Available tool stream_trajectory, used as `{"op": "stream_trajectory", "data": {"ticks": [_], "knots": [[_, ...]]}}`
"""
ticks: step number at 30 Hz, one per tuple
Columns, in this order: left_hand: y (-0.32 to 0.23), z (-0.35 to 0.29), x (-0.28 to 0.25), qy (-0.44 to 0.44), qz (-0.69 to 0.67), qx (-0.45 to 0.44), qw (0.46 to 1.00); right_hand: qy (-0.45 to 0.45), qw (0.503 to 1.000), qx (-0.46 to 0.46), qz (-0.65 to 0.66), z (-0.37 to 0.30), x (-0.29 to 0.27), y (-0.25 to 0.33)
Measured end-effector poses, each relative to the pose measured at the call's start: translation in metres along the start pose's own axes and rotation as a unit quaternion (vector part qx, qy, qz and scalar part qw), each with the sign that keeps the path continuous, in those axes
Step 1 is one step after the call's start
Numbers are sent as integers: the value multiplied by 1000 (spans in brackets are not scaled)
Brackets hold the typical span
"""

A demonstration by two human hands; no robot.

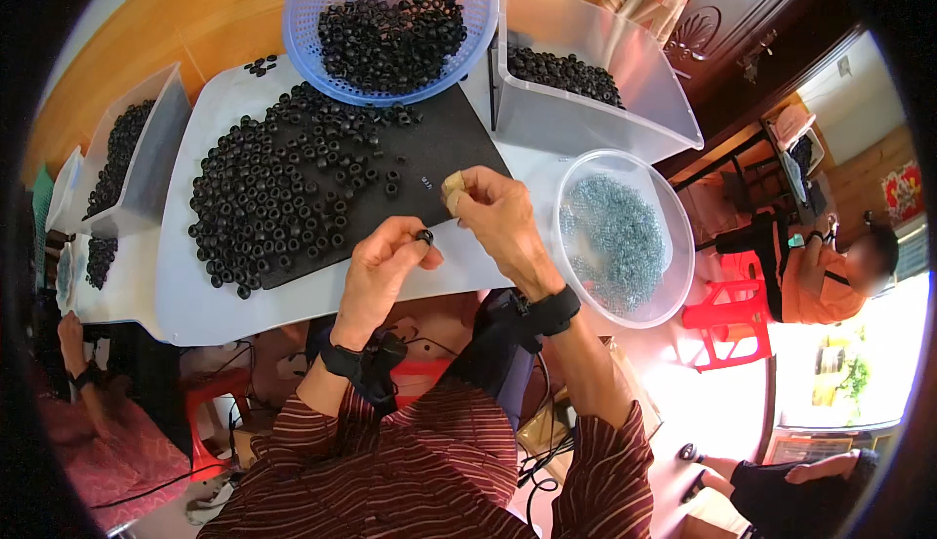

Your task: Assembling small black plastic rings with white inserts at a workshop table.

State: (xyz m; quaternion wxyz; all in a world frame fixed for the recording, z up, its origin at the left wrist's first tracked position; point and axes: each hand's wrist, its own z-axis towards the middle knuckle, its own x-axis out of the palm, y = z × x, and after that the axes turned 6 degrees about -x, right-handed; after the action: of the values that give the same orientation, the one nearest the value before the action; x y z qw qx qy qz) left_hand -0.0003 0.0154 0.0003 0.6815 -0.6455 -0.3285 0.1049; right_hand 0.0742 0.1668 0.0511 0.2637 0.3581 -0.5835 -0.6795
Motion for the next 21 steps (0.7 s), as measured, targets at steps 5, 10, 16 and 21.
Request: {"op": "stream_trajectory", "data": {"ticks": [5,10,16,21], "knots": [[-1,0,3,1,3,-3,1000,41,993,7,106,-23,-4,-10],[5,1,0,7,-18,8,1000,65,993,-24,98,-25,-2,-24],[0,-1,1,2,2,-1,1000,71,990,-77,94,-25,1,-23],[0,-1,2,-2,-2,-2,1000,46,994,-84,57,-24,3,-22]]}}
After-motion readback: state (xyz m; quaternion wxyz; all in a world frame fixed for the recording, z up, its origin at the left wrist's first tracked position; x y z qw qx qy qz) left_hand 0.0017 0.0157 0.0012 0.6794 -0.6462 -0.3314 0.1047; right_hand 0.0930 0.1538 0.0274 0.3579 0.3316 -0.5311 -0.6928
